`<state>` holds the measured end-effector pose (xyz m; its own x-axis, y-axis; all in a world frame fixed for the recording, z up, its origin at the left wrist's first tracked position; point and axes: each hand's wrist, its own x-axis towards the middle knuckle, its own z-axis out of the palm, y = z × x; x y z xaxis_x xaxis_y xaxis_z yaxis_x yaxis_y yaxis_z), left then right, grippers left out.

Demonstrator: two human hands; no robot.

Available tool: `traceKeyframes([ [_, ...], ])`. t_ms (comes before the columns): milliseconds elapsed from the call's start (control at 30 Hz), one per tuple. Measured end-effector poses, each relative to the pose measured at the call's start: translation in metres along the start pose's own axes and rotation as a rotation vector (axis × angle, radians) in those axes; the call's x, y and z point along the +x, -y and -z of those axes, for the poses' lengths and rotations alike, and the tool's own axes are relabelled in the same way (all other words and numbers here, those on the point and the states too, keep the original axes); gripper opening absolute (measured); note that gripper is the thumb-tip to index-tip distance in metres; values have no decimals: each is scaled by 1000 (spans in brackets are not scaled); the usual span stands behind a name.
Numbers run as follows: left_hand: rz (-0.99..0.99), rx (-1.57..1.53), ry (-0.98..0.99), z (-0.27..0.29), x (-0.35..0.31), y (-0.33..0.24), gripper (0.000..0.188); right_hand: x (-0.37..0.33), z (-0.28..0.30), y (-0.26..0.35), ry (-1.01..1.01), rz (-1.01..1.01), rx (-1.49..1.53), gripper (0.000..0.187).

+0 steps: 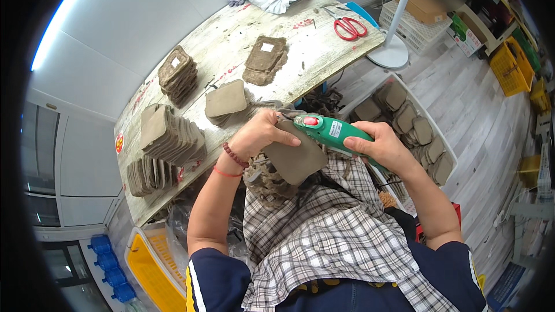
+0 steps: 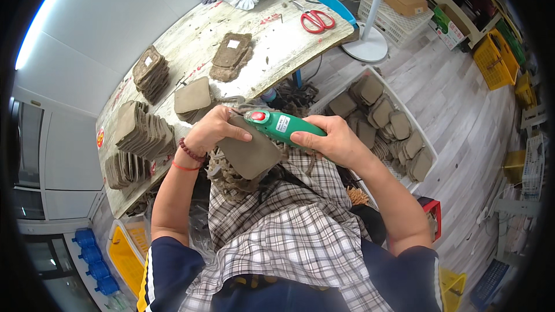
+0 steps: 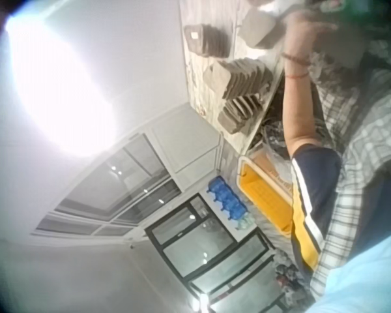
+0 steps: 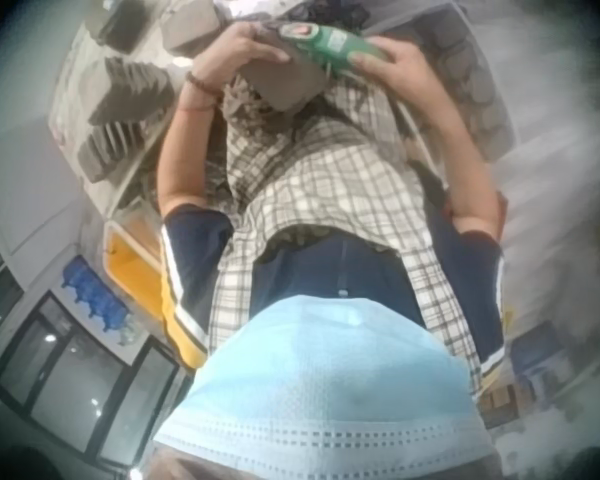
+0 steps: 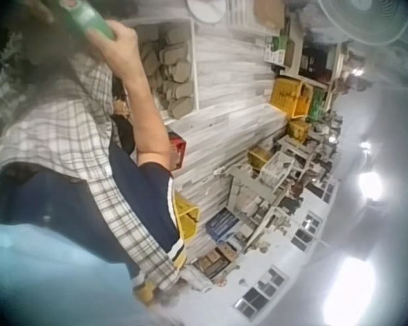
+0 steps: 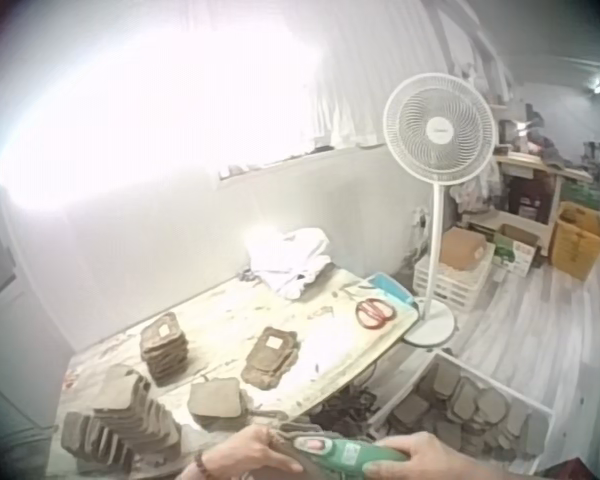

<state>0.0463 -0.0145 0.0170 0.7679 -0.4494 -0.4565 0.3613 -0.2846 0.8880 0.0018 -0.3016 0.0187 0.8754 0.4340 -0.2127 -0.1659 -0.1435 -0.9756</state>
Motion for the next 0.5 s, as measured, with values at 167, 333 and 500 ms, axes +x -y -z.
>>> traceKeyframes([
  [167,-194,20,-254,23,-11,-8,30,14,-5,-20,-44,-33,177,39],
  [333,-327,-248,-797,147,1,50,30,6,6,-41,-140,-63,229,36],
  [500,-190,1266,-1474,109,43,19,49,-1,17,-56,-223,-62,226,40],
])
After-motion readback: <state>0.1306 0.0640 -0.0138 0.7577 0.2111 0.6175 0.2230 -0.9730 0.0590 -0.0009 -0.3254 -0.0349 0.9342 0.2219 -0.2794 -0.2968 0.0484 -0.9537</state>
